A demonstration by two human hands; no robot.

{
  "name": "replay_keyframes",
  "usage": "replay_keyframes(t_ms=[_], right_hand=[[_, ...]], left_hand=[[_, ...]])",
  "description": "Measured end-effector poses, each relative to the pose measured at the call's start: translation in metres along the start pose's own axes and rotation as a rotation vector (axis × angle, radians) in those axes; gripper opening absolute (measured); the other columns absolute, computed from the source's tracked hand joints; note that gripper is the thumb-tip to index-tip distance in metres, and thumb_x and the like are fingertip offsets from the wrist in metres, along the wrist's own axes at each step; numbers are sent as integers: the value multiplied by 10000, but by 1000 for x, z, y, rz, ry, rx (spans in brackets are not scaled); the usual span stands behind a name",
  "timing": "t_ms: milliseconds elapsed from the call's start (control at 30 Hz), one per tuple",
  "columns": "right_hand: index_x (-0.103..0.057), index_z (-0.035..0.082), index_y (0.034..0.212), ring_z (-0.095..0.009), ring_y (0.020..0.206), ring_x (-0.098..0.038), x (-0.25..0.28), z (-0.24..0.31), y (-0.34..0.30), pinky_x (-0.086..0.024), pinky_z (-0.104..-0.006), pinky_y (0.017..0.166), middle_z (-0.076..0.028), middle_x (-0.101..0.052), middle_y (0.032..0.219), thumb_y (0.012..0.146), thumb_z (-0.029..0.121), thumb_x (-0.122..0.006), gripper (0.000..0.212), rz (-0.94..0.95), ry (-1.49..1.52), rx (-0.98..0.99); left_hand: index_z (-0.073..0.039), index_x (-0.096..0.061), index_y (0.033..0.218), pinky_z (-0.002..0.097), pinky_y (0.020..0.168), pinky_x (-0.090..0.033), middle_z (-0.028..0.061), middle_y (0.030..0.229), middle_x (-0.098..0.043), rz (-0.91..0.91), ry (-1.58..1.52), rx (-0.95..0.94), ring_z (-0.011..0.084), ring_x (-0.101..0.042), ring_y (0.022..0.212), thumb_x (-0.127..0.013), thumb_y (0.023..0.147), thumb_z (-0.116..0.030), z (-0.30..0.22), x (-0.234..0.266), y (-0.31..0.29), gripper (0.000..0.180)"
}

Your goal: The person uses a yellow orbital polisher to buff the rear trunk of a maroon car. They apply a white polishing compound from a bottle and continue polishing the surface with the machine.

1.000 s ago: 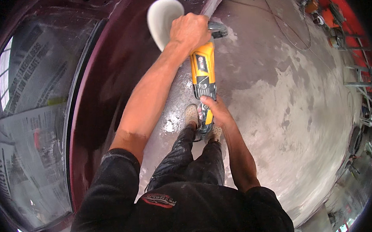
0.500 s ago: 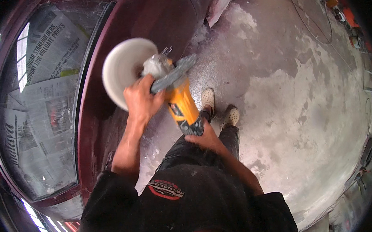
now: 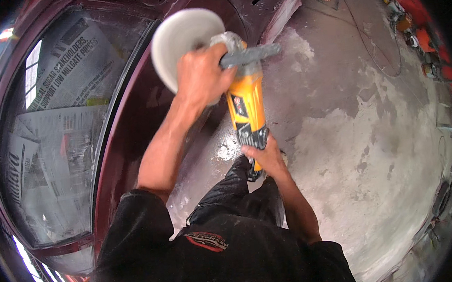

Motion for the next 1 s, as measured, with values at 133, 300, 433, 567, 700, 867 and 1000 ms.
replay_keyframes(t_ms=[133, 300, 433, 567, 700, 867, 1000], right_hand=[[-509, -36, 1193, -183, 863, -644, 18, 26, 30, -531, -323, 763, -113, -653, 968, 719, 218, -834, 628, -73, 110, 60], [-512, -36, 1194, -188, 876, -644, 21, 27, 35, -529, -325, 782, -124, -643, 1033, 719, 183, -819, 606, -31, 175, 66], [-501, -36, 1222, -242, 990, -627, 5, 2, -2, -509, -377, 867, -152, -640, 1086, 675, 246, -858, 711, 35, 4, 94], [-466, -45, 1256, -281, 1048, -623, -24, -30, -46, -494, -392, 914, -189, -623, 1130, 645, 293, -885, 815, 115, -189, 164], [-427, -70, 1307, -317, 1118, -605, -49, -57, -74, -471, -411, 966, -223, -607, 1185, 620, 342, -902, 932, 281, -191, 111], [-441, -62, 1303, -298, 1114, -603, -53, -64, -76, -468, -401, 966, -212, -610, 1173, 621, 323, -902, 908, 327, -187, 112], [-457, -45, 1285, -277, 1092, -604, -33, -47, -46, -469, -394, 954, -199, -613, 1145, 633, 288, -893, 852, 207, -179, 198]], left_hand=[[-55, -690, 825, 436, 621, -544, 173, 696, -665, -33, -15, -47, 365, -669, 652, -709, 704, -162, -2, -20, 52, 163], [-55, -699, 852, 431, 634, -547, 170, 731, -678, -73, -5, -59, 357, -681, 675, -729, 694, -169, -9, -10, 46, 197], [-44, -680, 836, 431, 637, -541, 165, 716, -666, 19, 25, 58, 357, -678, 675, -732, 672, -143, -4, 17, -25, 198], [-48, -653, 781, 413, 596, -514, 136, 670, -631, -44, 11, 115, 343, -655, 648, -744, 642, -122, -7, 65, -120, 182], [-53, -621, 740, 394, 525, -459, 116, 612, -572, -44, 88, 194, 308, -592, 549, -743, 620, -83, -20, 96, -178, 174], [-66, -564, 674, 379, 490, -426, 89, 581, -534, -30, 139, 155, 277, -549, 494, -727, 599, -44, -29, 103, -174, 181], [-56, -588, 718, 402, 525, -464, 105, 617, -568, -3, 69, 104, 305, -590, 551, -724, 604, -60, -25, 78, -134, 178]])
Point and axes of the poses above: each hand's wrist, its own y-axis towards the middle knuckle, its own x-axis out of the back of the hand, z = x × y, the point moved 6 cm from there along y, towards the middle knuckle
